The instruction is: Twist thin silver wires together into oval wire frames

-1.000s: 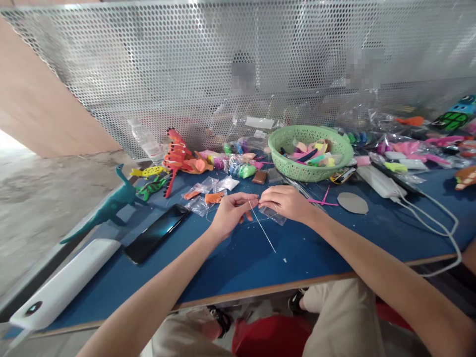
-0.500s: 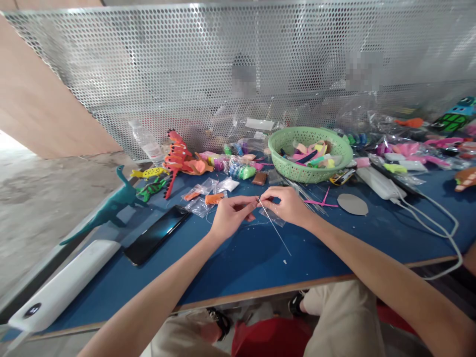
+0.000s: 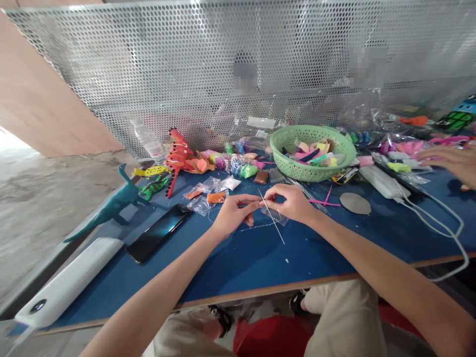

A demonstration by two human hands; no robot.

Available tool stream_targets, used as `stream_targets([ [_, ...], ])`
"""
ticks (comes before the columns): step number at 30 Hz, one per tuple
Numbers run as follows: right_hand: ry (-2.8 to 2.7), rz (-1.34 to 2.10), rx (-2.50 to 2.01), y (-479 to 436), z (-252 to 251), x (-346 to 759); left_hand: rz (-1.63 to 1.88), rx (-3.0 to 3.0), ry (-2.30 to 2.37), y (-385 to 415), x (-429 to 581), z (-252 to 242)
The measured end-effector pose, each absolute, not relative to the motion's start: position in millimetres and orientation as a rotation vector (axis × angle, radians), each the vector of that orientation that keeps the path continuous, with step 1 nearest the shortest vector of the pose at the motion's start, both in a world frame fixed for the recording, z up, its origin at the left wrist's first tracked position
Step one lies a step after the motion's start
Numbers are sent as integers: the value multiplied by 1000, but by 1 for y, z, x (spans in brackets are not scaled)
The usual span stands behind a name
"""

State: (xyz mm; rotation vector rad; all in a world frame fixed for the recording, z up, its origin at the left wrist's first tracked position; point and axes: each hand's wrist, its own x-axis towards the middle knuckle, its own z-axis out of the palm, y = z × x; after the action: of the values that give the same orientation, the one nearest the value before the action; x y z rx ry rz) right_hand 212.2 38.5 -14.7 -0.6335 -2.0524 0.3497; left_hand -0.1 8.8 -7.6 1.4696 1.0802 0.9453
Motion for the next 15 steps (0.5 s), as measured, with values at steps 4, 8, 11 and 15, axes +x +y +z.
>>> stream_targets([
  [4, -2141, 268, -533, 39, -14, 213, 913, 1381, 1070, 10, 0, -8],
  [8, -2223, 176, -470, 43, -12, 217, 895, 1324, 1064, 12, -1, -9],
  [11, -2307, 16, -469, 45, -10, 222, 894, 1304, 1056, 12, 0, -7],
  [15, -2373, -17, -424, 46, -10, 223, 886, 1298, 1031, 11, 1, -6],
])
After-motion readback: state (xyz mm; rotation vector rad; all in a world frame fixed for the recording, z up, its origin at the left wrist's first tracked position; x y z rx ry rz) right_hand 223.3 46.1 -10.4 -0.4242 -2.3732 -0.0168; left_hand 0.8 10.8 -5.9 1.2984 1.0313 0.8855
